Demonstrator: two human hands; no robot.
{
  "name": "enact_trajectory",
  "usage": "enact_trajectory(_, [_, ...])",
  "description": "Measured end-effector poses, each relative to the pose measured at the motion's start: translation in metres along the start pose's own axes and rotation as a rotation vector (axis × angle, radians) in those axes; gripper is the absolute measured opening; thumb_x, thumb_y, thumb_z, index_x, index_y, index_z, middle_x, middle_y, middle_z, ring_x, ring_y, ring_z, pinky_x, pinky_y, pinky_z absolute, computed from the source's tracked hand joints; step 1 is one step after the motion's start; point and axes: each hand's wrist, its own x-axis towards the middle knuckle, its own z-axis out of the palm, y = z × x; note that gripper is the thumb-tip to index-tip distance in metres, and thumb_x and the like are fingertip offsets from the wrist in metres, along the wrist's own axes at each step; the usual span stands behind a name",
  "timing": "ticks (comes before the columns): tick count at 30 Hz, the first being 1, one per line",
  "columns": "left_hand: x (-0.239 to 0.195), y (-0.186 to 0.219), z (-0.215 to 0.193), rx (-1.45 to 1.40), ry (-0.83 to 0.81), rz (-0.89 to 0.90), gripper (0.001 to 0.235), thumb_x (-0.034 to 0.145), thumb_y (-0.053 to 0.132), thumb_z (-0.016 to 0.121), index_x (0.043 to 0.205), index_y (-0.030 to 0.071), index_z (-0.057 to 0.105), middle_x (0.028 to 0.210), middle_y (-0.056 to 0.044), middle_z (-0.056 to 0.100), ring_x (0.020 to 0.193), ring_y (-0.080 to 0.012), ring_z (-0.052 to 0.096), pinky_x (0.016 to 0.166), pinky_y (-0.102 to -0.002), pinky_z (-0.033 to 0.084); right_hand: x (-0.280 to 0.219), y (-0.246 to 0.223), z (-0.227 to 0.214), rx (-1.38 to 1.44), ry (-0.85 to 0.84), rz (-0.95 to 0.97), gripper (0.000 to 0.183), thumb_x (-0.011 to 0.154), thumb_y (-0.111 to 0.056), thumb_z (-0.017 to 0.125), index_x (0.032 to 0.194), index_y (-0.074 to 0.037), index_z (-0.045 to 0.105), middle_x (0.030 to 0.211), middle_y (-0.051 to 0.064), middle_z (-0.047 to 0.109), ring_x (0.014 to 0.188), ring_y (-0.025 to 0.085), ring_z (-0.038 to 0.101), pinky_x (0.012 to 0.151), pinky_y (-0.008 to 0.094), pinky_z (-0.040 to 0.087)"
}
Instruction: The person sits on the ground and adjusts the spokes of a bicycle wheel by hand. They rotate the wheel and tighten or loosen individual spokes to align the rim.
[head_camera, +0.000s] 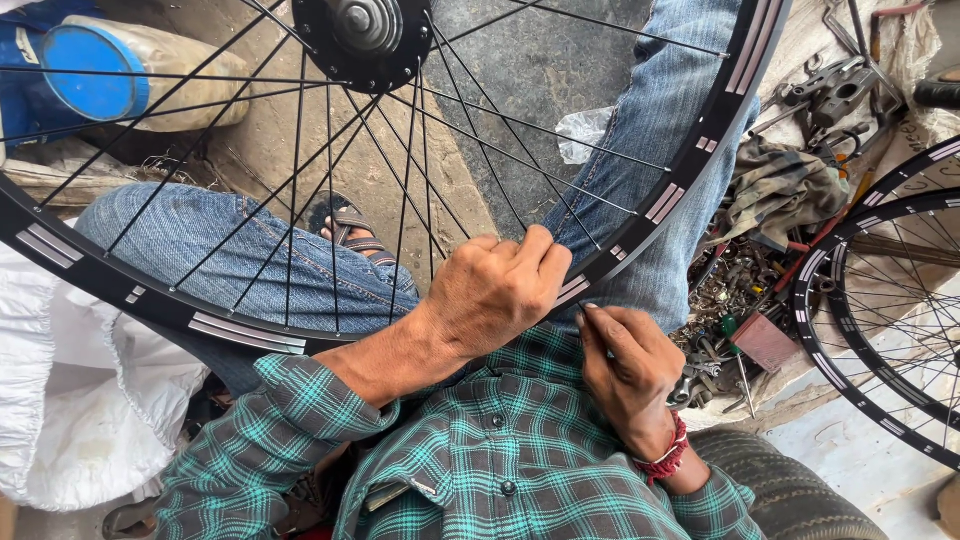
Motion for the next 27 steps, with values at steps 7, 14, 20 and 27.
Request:
enact_trajectory(7, [-0.004, 0.005, 0.000, -0.063, -0.061, -0.007, 0.015, 0.089, 0.009, 0.067, 0.080, 0.009, 0.055, 0.073, -0.002, 0.053, 0.051, -0.0091, 0.058, 0.047, -0.027, 0.046, -0.004, -0.001, -0.002, 0.024, -0.024, 0.041, 0.016, 0.083, 0.003, 0.081, 0.097, 0.002, 0.074, 0.087, 0.010, 0.071, 0.068, 0.019, 0.068, 0.059, 0.029, 0.051])
enact_trajectory(14, [-0.004, 0.006, 0.003, -0.070, -0.054, -0.035, 0.015, 0.090, 0.015, 0.067, 0.082, 0.008, 0.056, 0.075, -0.004, 0.054, 0.053, -0.0120, 0.060, 0.051, -0.029, 0.048, -0.002, -0.002, -0.001, 0.038, -0.104, 0.091, 0.014, 0.083, 0.002, 0.079, 0.094, 0.001, 0.072, 0.085, 0.010, 0.069, 0.065, 0.020, 0.066, 0.058, 0.030, 0.050])
enact_trajectory(20, [-0.006, 0.006, 0.005, -0.092, -0.057, -0.029, 0.015, 0.091, 0.013, 0.067, 0.082, 0.008, 0.056, 0.075, -0.003, 0.055, 0.053, -0.0110, 0.060, 0.050, -0.028, 0.048, 0.000, -0.002, -0.002, 0.044, -0.130, 0.073, 0.015, 0.083, 0.002, 0.078, 0.096, 0.001, 0.071, 0.086, 0.010, 0.070, 0.066, 0.021, 0.067, 0.058, 0.030, 0.049])
enact_trajectory(27, [0.003, 0.001, -0.009, -0.180, -0.121, -0.027, 0.011, 0.090, 0.012, 0.065, 0.087, 0.007, 0.057, 0.083, -0.007, 0.057, 0.060, -0.0171, 0.065, 0.052, -0.032, 0.050, -0.001, -0.001, -0.002, 0.057, -0.132, 0.086, 0.014, 0.082, 0.002, 0.078, 0.094, 0.001, 0.071, 0.084, 0.009, 0.070, 0.064, 0.020, 0.067, 0.057, 0.030, 0.049])
